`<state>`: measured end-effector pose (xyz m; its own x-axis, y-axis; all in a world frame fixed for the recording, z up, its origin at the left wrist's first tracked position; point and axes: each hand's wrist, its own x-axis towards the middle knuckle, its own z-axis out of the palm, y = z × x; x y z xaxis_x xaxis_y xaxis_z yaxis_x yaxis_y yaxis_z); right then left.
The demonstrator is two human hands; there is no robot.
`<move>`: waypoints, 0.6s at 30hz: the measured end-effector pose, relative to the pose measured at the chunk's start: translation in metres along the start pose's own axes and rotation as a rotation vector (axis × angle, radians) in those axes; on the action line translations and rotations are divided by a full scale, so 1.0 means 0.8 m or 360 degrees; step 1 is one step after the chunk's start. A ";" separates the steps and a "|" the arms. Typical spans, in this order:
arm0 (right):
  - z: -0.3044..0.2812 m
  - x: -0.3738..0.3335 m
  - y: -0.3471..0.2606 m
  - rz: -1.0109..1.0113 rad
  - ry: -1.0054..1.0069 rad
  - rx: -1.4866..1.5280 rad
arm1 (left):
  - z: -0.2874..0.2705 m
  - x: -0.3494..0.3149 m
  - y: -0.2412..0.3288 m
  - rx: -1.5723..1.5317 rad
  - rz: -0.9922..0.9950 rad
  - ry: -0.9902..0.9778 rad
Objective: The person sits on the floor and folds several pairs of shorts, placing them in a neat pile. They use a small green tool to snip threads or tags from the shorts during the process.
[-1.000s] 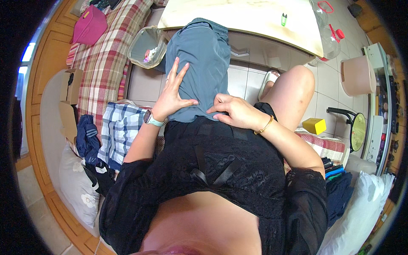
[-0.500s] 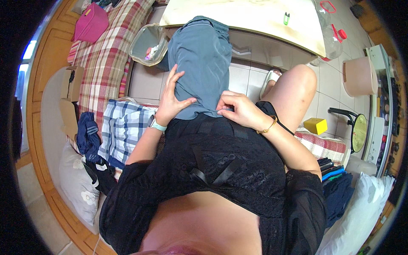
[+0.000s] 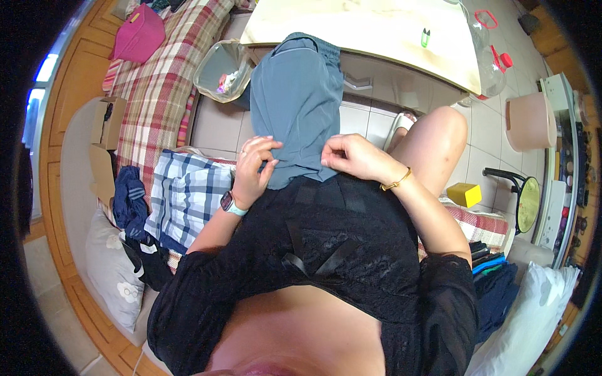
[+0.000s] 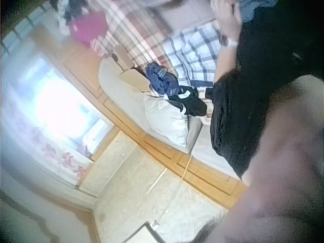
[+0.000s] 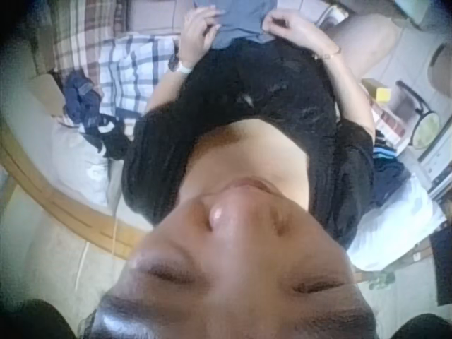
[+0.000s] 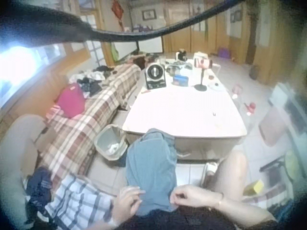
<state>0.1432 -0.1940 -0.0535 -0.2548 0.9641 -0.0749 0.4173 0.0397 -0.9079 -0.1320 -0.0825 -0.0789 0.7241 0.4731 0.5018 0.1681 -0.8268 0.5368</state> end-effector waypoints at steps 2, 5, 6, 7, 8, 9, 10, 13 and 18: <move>-0.003 0.011 0.007 0.0013 0.0200 0.0052 | -0.002 0.000 0.009 0.0011 0.0010 -0.0009; -0.018 0.039 -0.005 -0.0005 0.0563 -0.0231 | -0.005 0.000 0.023 -0.0247 -0.0011 -0.0175; -0.022 0.050 -0.009 -0.0103 0.0673 -0.0329 | -0.004 0.001 0.025 -0.0241 -0.0013 -0.0167; -0.026 0.062 -0.017 -0.0220 0.0763 -0.0456 | -0.003 0.003 0.026 -0.0363 -0.0028 -0.0248; -0.029 0.074 -0.025 -0.0338 0.0853 -0.0581 | -0.001 0.005 0.028 -0.0485 -0.0044 -0.0330; -0.032 0.087 -0.034 -0.0346 0.0850 -0.0584 | 0.004 0.009 0.029 -0.0551 -0.0053 -0.0318; -0.032 0.100 -0.042 -0.0342 0.0894 -0.0584 | 0.007 0.015 0.030 -0.0545 -0.0053 -0.0314; -0.031 0.143 -0.050 -0.0322 0.1017 -0.0794 | 0.015 0.037 0.042 -0.0782 -0.0036 -0.0476; -0.033 0.188 -0.047 -0.0062 0.0951 -0.1343 | 0.025 0.060 0.049 -0.0802 -0.0017 -0.0650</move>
<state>0.1123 -0.0438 -0.0196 0.0972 0.9222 0.3742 0.9526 0.0227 -0.3034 -0.0769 -0.0980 -0.0474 0.9370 0.2446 0.2494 -0.0856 -0.5313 0.8428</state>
